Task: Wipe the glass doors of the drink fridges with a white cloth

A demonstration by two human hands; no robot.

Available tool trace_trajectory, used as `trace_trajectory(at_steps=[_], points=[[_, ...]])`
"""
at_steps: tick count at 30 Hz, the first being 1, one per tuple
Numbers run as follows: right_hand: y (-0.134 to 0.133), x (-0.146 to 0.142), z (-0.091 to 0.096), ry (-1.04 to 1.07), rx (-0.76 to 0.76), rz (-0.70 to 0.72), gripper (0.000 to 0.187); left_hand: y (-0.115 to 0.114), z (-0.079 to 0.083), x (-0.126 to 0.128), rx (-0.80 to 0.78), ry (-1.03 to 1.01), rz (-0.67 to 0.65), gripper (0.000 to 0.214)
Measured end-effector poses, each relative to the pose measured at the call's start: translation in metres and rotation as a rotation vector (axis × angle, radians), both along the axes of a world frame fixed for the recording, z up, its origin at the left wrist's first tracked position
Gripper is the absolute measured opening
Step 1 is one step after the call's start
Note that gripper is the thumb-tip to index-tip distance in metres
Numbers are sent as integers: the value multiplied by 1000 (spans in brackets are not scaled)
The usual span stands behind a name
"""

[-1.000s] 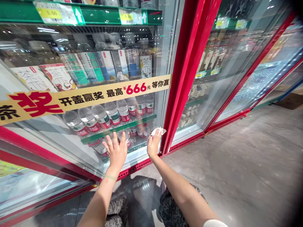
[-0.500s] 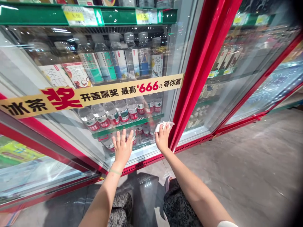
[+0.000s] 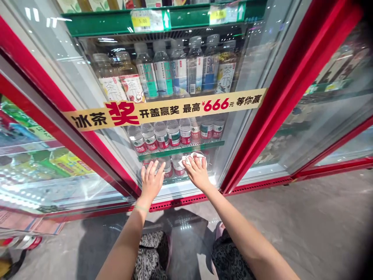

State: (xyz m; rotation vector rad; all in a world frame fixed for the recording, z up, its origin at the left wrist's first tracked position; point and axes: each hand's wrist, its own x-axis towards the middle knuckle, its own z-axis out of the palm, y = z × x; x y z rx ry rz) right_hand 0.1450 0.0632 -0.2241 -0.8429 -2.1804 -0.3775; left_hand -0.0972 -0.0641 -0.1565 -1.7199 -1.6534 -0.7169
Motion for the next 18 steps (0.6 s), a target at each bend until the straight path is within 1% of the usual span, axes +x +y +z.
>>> trace_trajectory(at_steps=[2, 4, 6, 8, 10, 12, 13, 15, 17, 18], points=[[-4, -8, -3, -3, 24, 29, 53, -5, 3, -5, 8, 16, 36, 44], [-6, -10, -9, -32, 64, 82, 49, -8, 6, -8, 32, 47, 54, 44], [-7, -12, -10, -58, 79, 128, 50, -9, 7, -10, 53, 53, 61, 44], [-7, -21, -3, -55, 64, 128, 54, -9, 9, -10, 58, 15, 59, 46], [-8, -35, 10, -23, 44, 81, 56, -9, 12, -10, 63, -20, 43, 47], [-11, -50, 20, 41, 64, 26, 55, -10, 16, -11, 94, -14, 23, 48], [-13, -55, 24, 62, 92, 20, 54, -11, 18, -11, 120, -3, 23, 48], [-17, -61, 29, 44, 172, 81, 54, -12, 23, -14, 175, 7, 33, 49], [-18, -60, 35, -15, 255, 175, 57, -15, 28, -19, 214, -5, 32, 50], [-18, -59, 38, -27, 278, 197, 60, -16, 29, -22, 223, -15, 28, 50]])
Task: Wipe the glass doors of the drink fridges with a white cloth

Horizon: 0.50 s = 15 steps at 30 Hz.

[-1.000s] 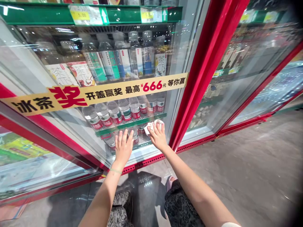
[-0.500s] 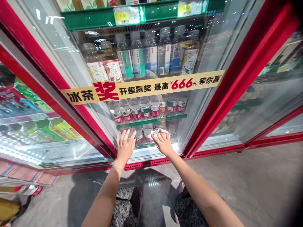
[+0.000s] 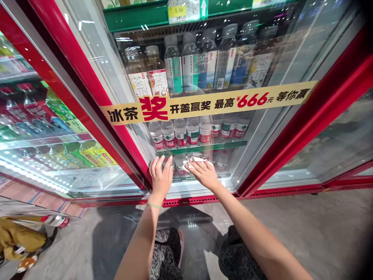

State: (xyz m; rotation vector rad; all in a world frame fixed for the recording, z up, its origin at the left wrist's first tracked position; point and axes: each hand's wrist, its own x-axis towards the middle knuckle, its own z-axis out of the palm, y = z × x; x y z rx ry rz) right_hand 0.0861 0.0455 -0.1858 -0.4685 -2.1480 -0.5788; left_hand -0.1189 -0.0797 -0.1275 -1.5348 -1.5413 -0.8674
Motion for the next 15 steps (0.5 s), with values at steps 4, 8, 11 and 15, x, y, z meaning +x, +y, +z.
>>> trace_trajectory(at_steps=[4, 8, 11, 15], points=[[0, 0, 21, 156, -34, -117, 61, -5, 2, -10, -12, -35, -17, 50], [-1, -3, 51, -159, 122, 81, 54, -11, 7, -19, 12, -67, -18, 51], [-3, -10, 79, -221, 183, 111, 55, -16, 16, -26, 85, -123, -50, 53], [-8, -32, 106, -29, 148, -16, 59, -23, 25, -35, 125, -213, -117, 51]])
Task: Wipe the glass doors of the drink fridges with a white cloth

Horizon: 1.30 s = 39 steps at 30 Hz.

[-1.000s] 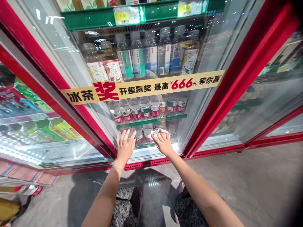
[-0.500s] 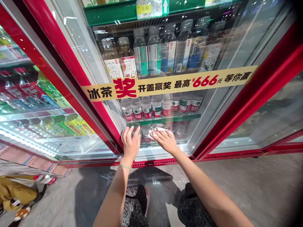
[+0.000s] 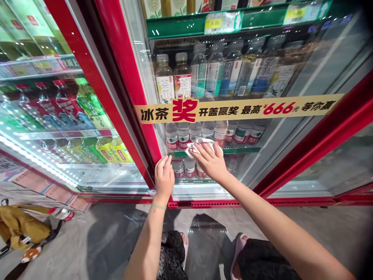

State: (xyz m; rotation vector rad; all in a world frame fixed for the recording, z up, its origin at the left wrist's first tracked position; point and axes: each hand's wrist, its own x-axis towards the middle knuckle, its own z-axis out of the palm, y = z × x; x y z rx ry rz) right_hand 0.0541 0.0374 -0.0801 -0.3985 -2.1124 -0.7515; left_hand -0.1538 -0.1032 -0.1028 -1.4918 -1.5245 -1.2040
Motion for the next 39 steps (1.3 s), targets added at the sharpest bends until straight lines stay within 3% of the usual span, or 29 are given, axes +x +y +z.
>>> trace_trajectory(at_steps=[5, 10, 14, 18, 21, 25, 29, 32, 34, 39], points=[[0, -22, 28, -278, 98, 252, 60, -11, 4, -8, -4, -197, -61, 41], [-7, -47, 55, -116, 54, 147, 65, -18, 4, -16, -67, -423, -87, 34], [-14, -63, 63, -301, 191, 280, 58, -20, 1, -20, -116, -512, -109, 29], [-17, -76, 66, -145, 131, 175, 61, -22, 1, -23, -144, -566, -102, 16], [-19, -80, 46, -94, 150, 156, 60, -25, 2, -28, -162, -660, -98, 13], [-19, -69, 4, -321, 158, 232, 57, -30, -1, -40, -225, -740, -84, 8], [-17, -64, -11, -407, 35, 280, 66, -35, -7, -48, -318, -709, -67, 5], [-19, -73, -27, -283, -94, 219, 69, -36, -10, -51, -358, -676, -84, 5], [-22, -78, -54, -229, -124, 196, 67, -37, -12, -52, -374, -679, -87, 6], [-27, -72, -131, -407, -115, 349, 68, -37, -19, -51, -414, -699, -115, 4]])
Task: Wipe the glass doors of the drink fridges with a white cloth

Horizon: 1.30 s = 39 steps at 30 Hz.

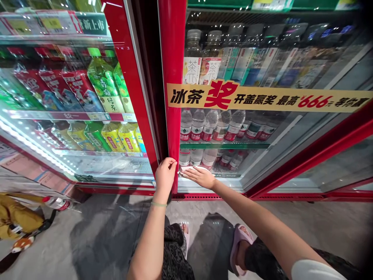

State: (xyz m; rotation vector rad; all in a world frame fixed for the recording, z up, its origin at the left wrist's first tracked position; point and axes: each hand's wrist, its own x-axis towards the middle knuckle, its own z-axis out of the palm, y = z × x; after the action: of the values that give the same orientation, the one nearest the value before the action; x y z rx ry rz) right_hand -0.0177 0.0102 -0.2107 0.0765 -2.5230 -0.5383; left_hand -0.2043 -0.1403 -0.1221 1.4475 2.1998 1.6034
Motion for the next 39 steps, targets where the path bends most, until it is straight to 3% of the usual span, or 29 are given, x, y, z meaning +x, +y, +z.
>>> trace_trajectory(at_steps=[3, 8, 14, 16, 21, 29, 32, 36, 39], points=[[1, 3, -15, 9, -28, 0, 69, -2, -2, 1, -17, 11, -37, 3], [-6, -9, -32, 146, -81, -134, 68, -1, 1, 3, -39, 33, -21, 3], [-13, -11, -83, 56, -39, 70, 67, -2, -4, -2, -76, 156, -76, 7], [-13, -10, -88, 43, -19, 70, 63, -6, -10, -5, -110, 206, -91, 7], [-12, -13, -94, 60, -7, -91, 58, -12, -21, -9, -153, 239, -112, 8], [-12, -17, -169, 7, 82, 64, 55, -10, -20, -6, -181, 286, -170, 15], [-12, -19, -188, -38, 73, 94, 57, -10, -19, -8, -200, 295, -175, 14], [-13, -22, -199, -122, 0, 112, 61, -8, -21, -7, -194, 299, -180, 15], [-12, -19, -193, -169, -127, 80, 64, -7, -27, -5, -202, 287, -172, 14]])
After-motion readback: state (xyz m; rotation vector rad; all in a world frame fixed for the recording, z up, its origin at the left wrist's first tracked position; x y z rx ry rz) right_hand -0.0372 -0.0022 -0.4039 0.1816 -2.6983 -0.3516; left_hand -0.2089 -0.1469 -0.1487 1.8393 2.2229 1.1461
